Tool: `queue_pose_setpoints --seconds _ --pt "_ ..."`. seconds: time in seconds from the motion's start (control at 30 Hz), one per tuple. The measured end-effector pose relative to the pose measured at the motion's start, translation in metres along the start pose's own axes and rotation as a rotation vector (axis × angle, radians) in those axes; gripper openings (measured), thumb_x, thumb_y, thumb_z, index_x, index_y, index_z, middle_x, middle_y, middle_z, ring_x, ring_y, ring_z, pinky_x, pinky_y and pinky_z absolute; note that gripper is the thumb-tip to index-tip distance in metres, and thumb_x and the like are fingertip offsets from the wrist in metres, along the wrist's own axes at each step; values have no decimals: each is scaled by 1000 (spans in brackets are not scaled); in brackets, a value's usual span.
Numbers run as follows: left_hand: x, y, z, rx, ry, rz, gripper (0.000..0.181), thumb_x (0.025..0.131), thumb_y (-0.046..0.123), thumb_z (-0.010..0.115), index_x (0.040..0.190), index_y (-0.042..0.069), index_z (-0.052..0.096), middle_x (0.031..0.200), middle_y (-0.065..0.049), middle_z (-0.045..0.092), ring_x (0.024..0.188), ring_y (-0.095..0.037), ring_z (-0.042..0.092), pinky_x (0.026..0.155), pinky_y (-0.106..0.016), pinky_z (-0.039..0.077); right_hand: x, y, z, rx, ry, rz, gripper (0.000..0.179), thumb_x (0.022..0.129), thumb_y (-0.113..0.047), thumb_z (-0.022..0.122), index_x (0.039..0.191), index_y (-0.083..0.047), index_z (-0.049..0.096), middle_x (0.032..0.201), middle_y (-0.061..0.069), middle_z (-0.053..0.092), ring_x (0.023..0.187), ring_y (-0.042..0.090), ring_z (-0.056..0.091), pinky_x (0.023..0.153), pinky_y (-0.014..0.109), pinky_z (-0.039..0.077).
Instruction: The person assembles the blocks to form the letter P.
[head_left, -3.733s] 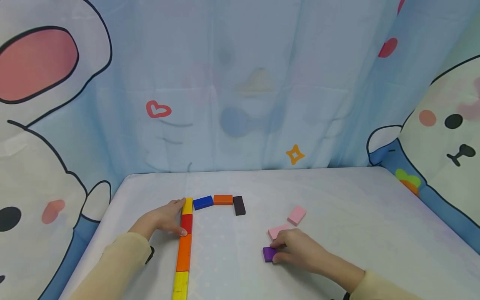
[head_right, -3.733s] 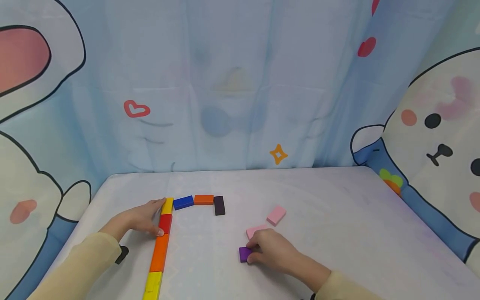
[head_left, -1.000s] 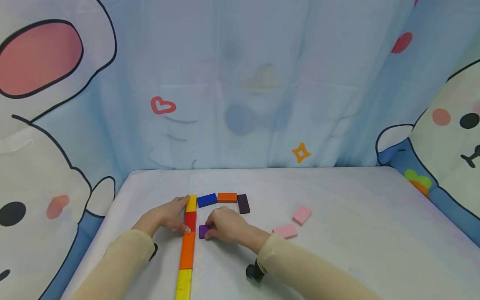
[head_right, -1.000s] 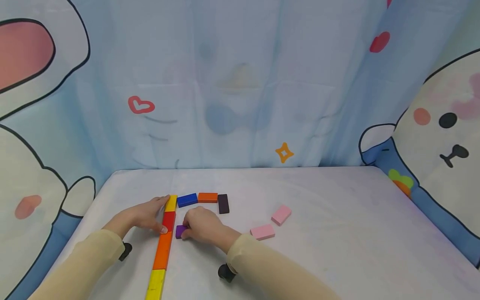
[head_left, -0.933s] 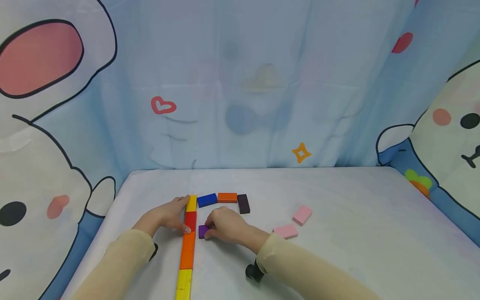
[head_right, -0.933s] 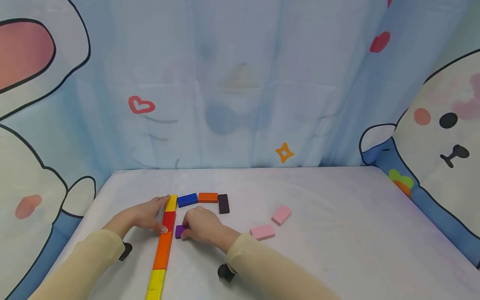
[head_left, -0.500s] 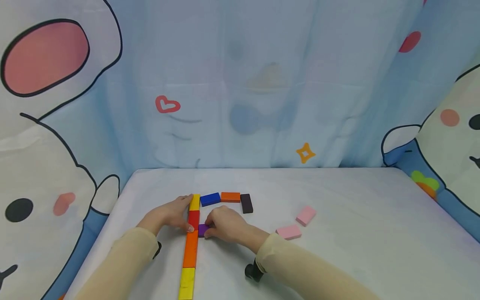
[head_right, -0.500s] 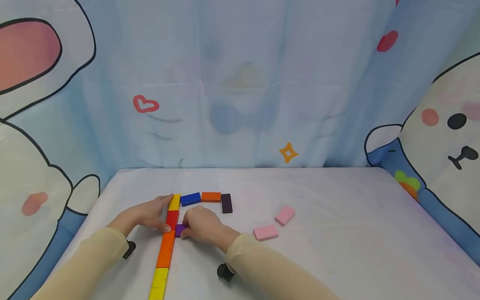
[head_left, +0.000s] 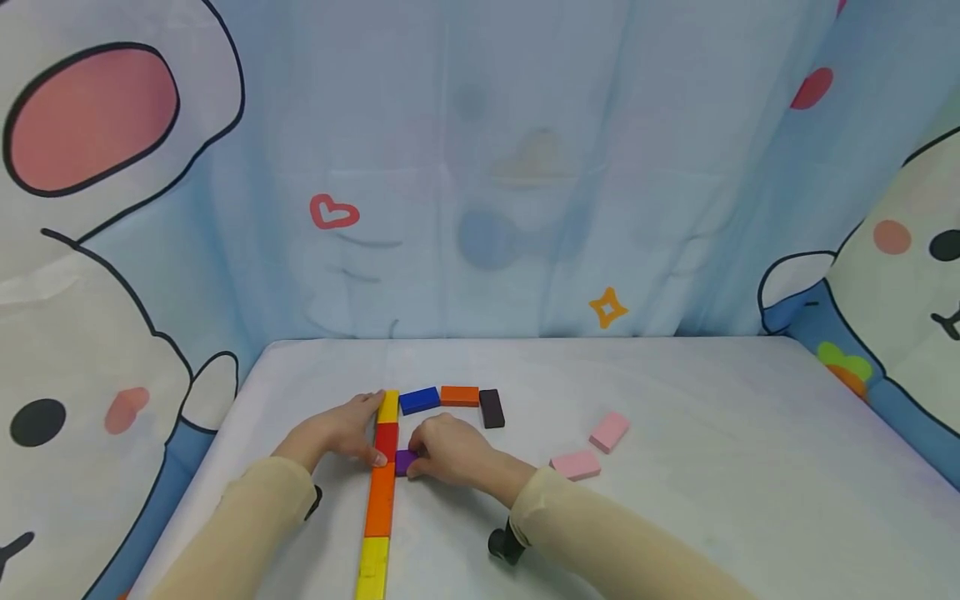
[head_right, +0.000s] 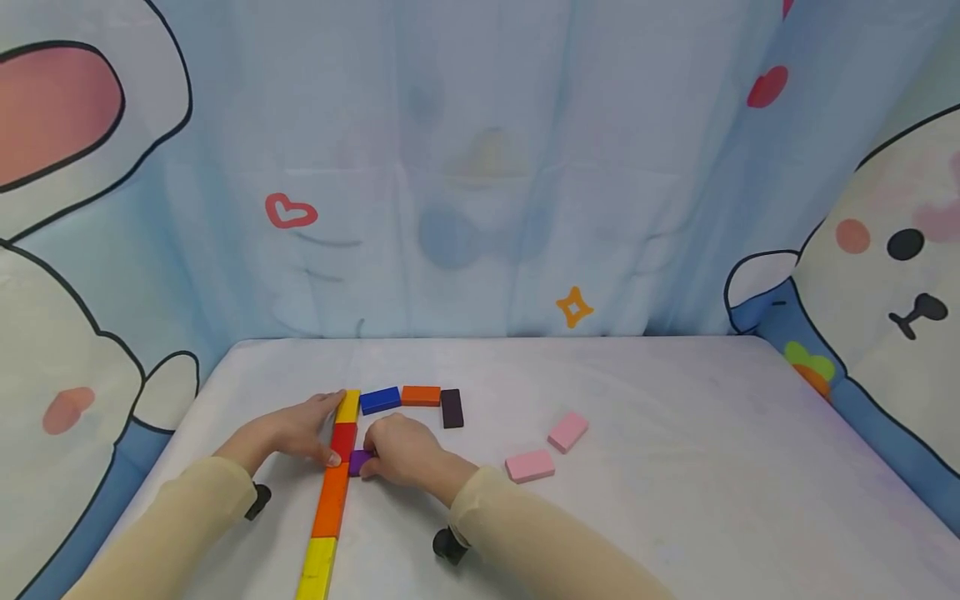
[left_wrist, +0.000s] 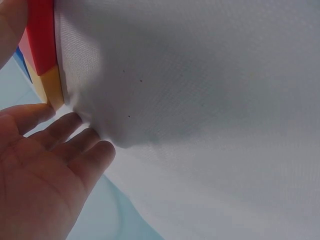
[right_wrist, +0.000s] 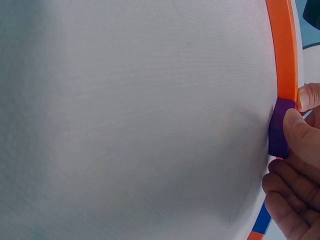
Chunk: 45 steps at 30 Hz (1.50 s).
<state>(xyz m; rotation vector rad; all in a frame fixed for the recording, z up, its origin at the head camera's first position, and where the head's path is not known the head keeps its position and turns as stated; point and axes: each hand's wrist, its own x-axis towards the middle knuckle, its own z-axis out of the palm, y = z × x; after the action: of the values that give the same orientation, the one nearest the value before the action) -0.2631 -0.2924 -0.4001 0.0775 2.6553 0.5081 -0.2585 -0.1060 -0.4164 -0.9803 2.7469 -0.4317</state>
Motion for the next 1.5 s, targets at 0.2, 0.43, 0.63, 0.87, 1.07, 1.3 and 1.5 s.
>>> queue_pose_setpoints --seconds 0.2,0.43,0.63,0.87,1.07,1.3,1.5 --pt "1 -1 0 15 8 2 104 82 26 86 162 5 23 165 -23 29 152 -42 31 119 -62 36 1 1 0 -14 8 -12 30 86 -33 83 107 -13 80 88 -4 75 76 6 58 77 17 56" --pt "0 0 1 10 10 1 104 82 26 86 162 5 23 165 -23 29 151 -42 31 119 -62 36 0 1 1 -13 -4 -14 31 86 -33 83 109 -13 79 89 -4 74 76 6 58 77 16 56" --pt "-1 0 1 16 12 4 104 82 25 86 162 5 23 165 -23 30 150 -42 33 118 -61 38 -1 2 0 -9 -12 -20 32 87 -33 83 110 -13 78 91 -3 74 77 6 58 79 16 57" --pt "-1 0 1 18 11 7 103 82 26 86 162 5 24 165 -23 30 150 -42 33 118 -62 37 -1 2 -1 -8 -22 -22 33 87 -34 82 112 -13 77 93 -3 74 79 6 59 80 17 57" --pt "-1 0 1 19 12 3 103 82 25 86 162 4 24 165 -23 30 150 -42 33 117 -62 38 -2 2 -1 -6 -26 -21 40 87 -35 82 119 -12 74 101 0 76 84 7 61 85 19 58" --pt "-1 -1 1 9 12 4 103 82 25 86 162 5 24 165 -23 30 150 -43 33 117 -63 38 -6 2 -5 20 -34 -4 40 88 -34 81 120 -12 73 103 1 76 87 9 64 85 20 59" --pt "0 -2 2 5 10 0 103 83 26 86 162 6 24 165 -23 29 151 -42 31 117 -62 38 -13 14 -11 40 -35 28 36 90 -30 79 120 -12 73 106 1 75 93 12 65 89 27 60"
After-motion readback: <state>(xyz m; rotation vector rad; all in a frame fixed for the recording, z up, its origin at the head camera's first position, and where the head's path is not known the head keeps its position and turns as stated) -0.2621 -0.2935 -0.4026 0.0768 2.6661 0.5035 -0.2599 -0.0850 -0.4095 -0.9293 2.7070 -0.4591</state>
